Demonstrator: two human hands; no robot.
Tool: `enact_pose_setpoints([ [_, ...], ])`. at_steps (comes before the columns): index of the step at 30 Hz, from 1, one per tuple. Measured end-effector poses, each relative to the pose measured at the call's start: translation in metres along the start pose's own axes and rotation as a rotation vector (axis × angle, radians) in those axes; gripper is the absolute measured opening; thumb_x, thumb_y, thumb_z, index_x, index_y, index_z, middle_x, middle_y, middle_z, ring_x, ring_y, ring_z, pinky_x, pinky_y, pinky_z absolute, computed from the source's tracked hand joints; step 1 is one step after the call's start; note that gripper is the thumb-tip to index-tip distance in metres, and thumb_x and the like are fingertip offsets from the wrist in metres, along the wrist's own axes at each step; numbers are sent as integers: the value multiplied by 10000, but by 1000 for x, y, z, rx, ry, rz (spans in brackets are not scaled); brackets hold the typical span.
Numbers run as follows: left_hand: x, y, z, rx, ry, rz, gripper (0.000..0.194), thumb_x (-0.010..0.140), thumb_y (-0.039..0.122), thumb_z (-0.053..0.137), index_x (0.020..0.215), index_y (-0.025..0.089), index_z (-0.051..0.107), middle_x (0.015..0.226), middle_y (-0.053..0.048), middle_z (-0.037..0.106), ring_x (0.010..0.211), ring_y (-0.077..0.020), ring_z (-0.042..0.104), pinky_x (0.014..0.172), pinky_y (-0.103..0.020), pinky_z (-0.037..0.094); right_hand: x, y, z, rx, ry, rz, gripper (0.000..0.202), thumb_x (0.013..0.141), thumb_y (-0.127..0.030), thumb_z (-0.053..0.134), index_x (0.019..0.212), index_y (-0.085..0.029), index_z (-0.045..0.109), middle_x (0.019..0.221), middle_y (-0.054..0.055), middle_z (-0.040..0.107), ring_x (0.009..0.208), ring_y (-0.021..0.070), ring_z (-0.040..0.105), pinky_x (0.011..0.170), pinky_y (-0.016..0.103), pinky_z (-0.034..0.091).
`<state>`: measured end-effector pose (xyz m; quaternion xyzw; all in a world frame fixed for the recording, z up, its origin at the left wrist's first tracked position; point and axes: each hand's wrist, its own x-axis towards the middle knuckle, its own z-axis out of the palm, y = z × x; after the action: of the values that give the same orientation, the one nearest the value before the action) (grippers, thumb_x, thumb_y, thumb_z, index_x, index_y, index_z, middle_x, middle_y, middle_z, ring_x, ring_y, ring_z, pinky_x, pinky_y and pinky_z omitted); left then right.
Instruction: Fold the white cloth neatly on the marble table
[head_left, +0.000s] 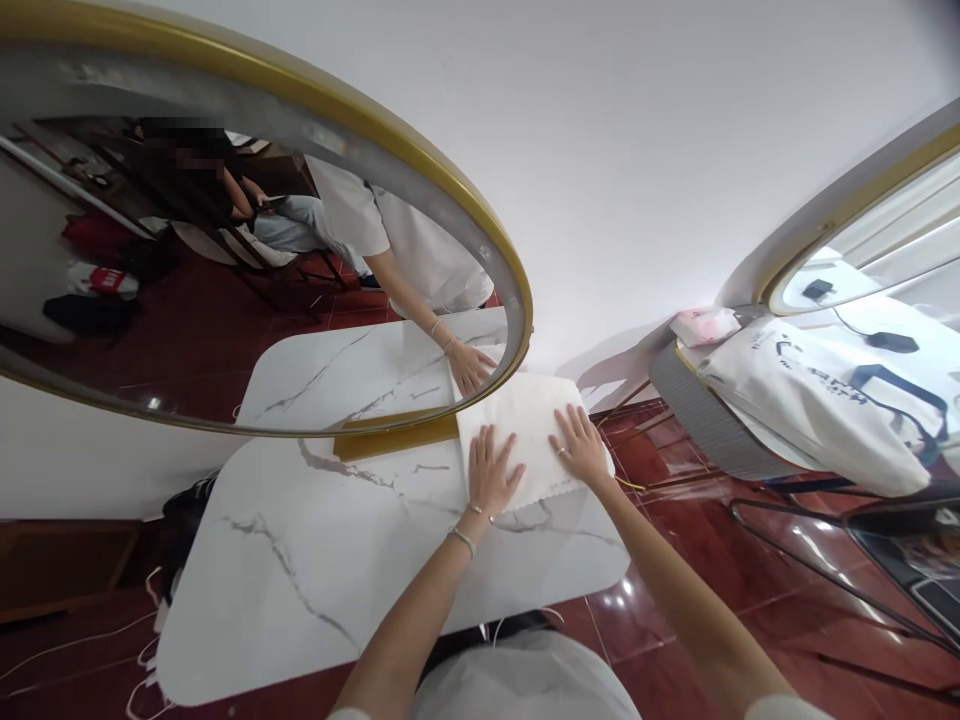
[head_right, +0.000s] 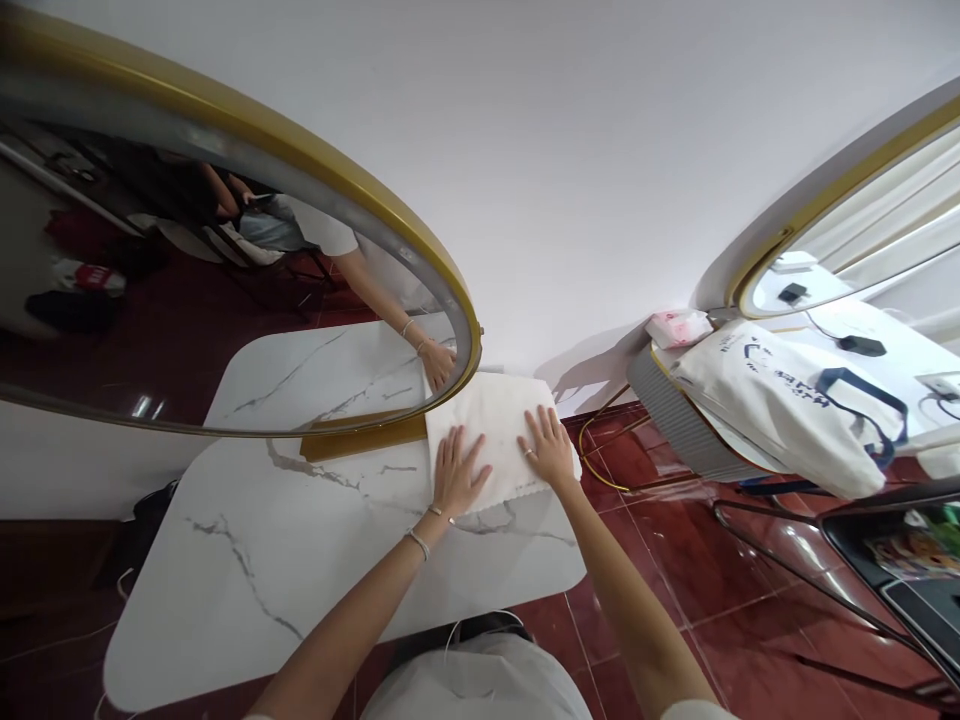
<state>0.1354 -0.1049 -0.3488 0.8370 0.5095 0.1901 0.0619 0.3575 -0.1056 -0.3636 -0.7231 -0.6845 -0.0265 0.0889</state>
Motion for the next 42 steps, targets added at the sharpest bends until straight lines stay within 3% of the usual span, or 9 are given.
enact_pose_setpoints([
  [5,-23,11,-4,-8,-8,4,579,883,400,537,1427,267,391,1564,-99,245,1436,-328,211,1138,-533,261,-33,-5,-6,8,27,77,551,972,-484,287,1472,-257,331,1550,51,280,1430,328,192,1049,466,371],
  [11,-109,28,-29,-25,-25,36,624,890,414,531,1464,292,322,1583,-83,190,1445,-315,189,1128,-521,283,-135,-25,-13,25,120,39,609,975,-455,268,1523,-319,40,1598,-4,96,1452,337,94,1111,530,266],
  [15,-143,27,-44,-14,-96,-5,604,888,374,543,1452,296,340,1561,-88,243,1425,-312,242,1105,-520,331,-164,-47,-18,64,89,33,619,970,-476,248,1526,-303,38,1600,7,82,1451,346,91,1109,547,253],
  [19,-107,12,-46,-93,-50,-125,461,892,338,522,1342,244,486,1462,-110,385,1364,-304,347,1061,-492,412,-158,-62,-22,88,86,65,627,971,-495,239,1525,-301,19,1601,27,53,1452,354,76,1101,610,219],
  [23,-36,-19,-36,-79,58,-156,503,928,342,455,1411,217,401,1554,-116,241,1439,-316,202,1145,-520,287,-148,-64,-28,114,48,-44,656,969,-499,281,1525,-287,6,1600,55,52,1456,331,79,1113,606,201],
  [26,-12,-44,-28,-32,65,-170,550,929,361,454,1446,207,348,1583,-109,178,1461,-307,131,1165,-514,234,-144,-65,-32,108,-10,-150,638,971,-468,315,1522,-312,34,1599,59,66,1455,317,103,1121,596,184],
  [30,-30,-75,-35,35,88,-233,566,936,394,439,1463,227,316,1590,-98,164,1466,-279,116,1171,-503,208,-145,-85,-36,132,-56,-255,687,942,-502,383,1522,-314,66,1597,85,66,1450,353,89,1113,626,147],
  [38,-82,-172,-94,149,79,-258,561,947,406,407,1453,179,325,1584,-126,175,1465,-295,109,1158,-537,220,-147,-193,-33,254,-182,-365,772,876,-487,508,1517,-326,110,1582,92,137,1431,422,96,1064,717,40],
  [42,-70,-158,-87,99,66,-150,492,971,234,253,1450,145,324,1558,-138,251,1461,-245,154,1165,-510,235,-144,-194,-28,269,-180,-405,675,926,-461,430,1510,-362,105,1580,33,166,1439,347,149,1106,636,57],
])
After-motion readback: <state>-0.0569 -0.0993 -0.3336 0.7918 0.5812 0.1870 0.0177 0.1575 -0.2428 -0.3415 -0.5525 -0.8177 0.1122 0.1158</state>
